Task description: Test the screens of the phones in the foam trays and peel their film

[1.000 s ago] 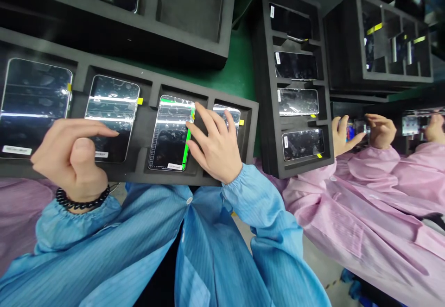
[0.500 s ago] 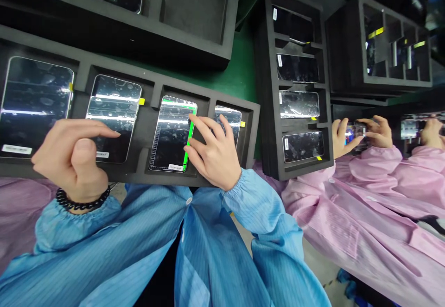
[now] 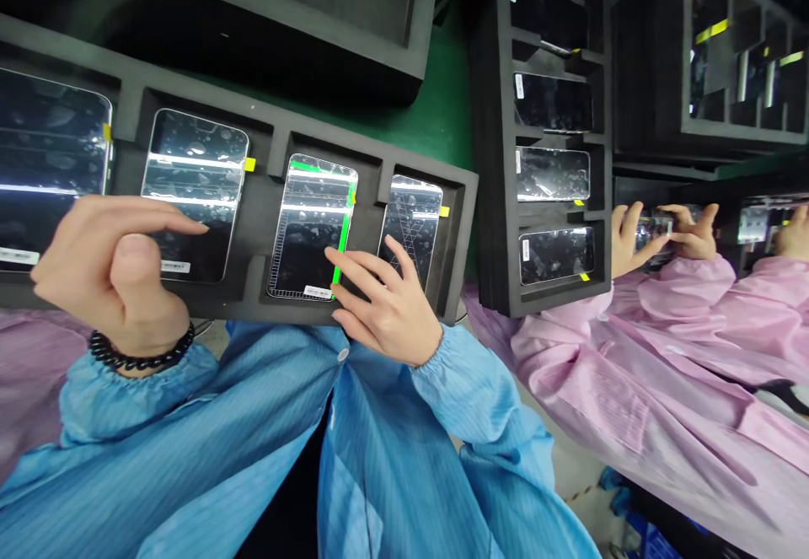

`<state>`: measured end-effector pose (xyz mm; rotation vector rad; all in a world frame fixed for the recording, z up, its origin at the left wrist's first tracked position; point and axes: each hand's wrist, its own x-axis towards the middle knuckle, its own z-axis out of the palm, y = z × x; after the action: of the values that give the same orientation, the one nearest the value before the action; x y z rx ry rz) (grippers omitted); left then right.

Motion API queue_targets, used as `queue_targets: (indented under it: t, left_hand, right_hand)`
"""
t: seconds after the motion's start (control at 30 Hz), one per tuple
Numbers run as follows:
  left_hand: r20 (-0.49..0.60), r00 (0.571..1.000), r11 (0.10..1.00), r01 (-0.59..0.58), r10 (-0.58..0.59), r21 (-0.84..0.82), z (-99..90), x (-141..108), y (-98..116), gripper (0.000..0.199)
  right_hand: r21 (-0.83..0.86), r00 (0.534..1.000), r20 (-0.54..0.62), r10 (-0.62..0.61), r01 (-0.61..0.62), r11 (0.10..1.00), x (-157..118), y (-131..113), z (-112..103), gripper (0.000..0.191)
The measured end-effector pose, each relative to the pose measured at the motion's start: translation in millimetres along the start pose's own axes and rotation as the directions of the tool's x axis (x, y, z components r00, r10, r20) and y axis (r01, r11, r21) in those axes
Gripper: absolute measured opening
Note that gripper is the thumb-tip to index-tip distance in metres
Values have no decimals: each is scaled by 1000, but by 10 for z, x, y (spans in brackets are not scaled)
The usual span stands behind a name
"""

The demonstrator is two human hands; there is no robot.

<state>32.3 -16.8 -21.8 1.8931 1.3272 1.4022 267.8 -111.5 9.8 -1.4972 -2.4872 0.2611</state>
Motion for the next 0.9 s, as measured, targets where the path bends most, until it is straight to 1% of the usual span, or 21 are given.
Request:
queue_targets:
  t: [0.07,0.13,0.2,0.3,0.37,0.4,0.5,0.63,0.77,0.83,0.9]
  left_hand:
    - [2,1000,1000,4,-4,3,-1,-2,-6,33]
    - [-4,1000,1000,-5,5,3,1,-2,-17,34]
    - [-14,1000,1000,-23,23,-1,3,-1,-28,35]
    - [-11,1000,1000,-26,26,1,6,2,-29,35]
    - [-11,1000,1000,-16,16,3,6,4,-21,34]
    - [-13,1000,1000,-11,11,6,6,6,-16,34]
    - [-2,1000,1000,0,0,13,2,13,-9,33]
    - [17,1000,1000,-17,17,-3,-9,26,-15,31]
    - [37,999,1000,-25,26,-16,-18,37,-17,28]
    - [39,999,999,-30,31,-20,-20,40,-14,27]
    - [27,999,999,-36,37,-24,-20,43,-8,28]
  right_hand:
    - [39,1000,0,-25,25,999,-9,-29,1,36]
    - [100,1000,-3,-18,18,995,-6,-41,-5,36]
    - [192,1000,-1,24,-24,981,6,-28,-9,39]
    - [344,996,19,88,-89,935,41,32,-23,47]
    - [395,994,17,112,-110,912,81,89,-47,51]
    - [392,992,17,125,-121,912,110,118,-63,52]
    - [280,984,23,179,-178,943,261,203,-106,50]
    - [56,974,3,228,-228,972,615,293,-92,45]
    - [-94,976,9,219,-217,972,979,361,-2,40]
    - [-124,979,11,205,-202,971,1090,382,44,38]
    - [-137,983,14,183,-180,974,1137,384,75,38]
